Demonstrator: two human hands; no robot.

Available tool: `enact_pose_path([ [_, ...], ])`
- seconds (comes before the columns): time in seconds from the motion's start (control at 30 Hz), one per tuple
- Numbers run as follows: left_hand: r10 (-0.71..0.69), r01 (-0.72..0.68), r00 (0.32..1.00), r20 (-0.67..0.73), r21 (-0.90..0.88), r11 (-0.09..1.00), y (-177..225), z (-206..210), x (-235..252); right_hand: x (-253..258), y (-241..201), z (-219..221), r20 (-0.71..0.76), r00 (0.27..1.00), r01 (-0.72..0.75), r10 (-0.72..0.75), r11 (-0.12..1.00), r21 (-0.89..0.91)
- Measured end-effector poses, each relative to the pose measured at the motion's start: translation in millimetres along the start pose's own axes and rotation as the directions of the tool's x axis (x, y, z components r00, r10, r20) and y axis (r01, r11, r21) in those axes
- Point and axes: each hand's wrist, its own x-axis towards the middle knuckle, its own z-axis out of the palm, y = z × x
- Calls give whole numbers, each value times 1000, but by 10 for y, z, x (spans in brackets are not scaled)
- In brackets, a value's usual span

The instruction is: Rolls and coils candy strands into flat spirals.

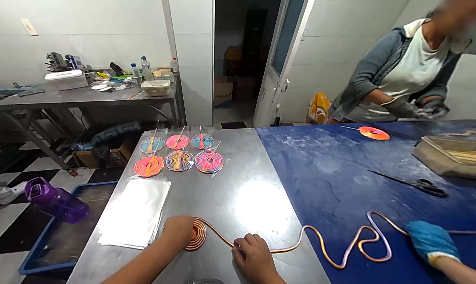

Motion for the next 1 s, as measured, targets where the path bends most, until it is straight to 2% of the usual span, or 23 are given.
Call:
enact_pose_path([
  [0.07, 251, -252, 955, -161, 13, 968, -82, 113, 46, -4, 9, -7, -12, 1000, 2, -2, 1000, 12],
  [0.13, 382, -383, 902, -202, 34, 923, -110, 205, 93, 14, 8, -28, -18, 1000, 11, -10, 1000, 26],
  [0.23, 295, -302, 940, -172, -19, 953, -37, 189, 85, 29, 28, -55, -14, 1000, 17, -16, 999, 32],
  [0.33, 108, -114, 990, -85, -67, 991, 36, 96, 58, 23, 38, -42, -21, 1000, 9, -9, 999, 34],
  [0.43, -39, 41, 999, 23, -61, 997, 60, 18, 33, 13, 58, -2, -28, 999, 19, -18, 999, 29],
  [0.5, 18, -19, 999, -45, -33, 999, 41, 37, 26, 8, 70, 11, -26, 1000, 19, -18, 1000, 16],
  [0.57, 230, -235, 951, -207, 3, 972, -24, 159, 70, 13, 54, 4, -11, 1000, 14, -14, 1000, 8],
  [0.63, 355, -358, 907, -226, 26, 933, -40, 270, 114, 21, 24, -13, 6, 1000, 11, -11, 1000, 12],
  [0.67, 331, -334, 925, -189, 17, 942, -11, 274, 105, 23, 12, -21, 19, 1000, 5, -6, 1000, 14],
  [0.77, 96, -96, 994, -58, 10, 995, 112, 166, 58, 13, 5, -28, 51, 999, -13, 12, 1000, 18],
  [0.87, -70, 68, 996, 48, 36, 997, 141, 59, 24, 1, -6, -31, 41, 999, -13, 12, 1000, 13],
  [0.93, -30, 30, 999, 18, 41, 999, 122, 14, -13, 1, -8, -22, 33, 999, -15, 15, 1000, 14],
  [1.0, 174, -171, 978, -115, 36, 985, 80, 84, 16, 4, -3, -28, 43, 999, -20, 20, 1000, 18],
])
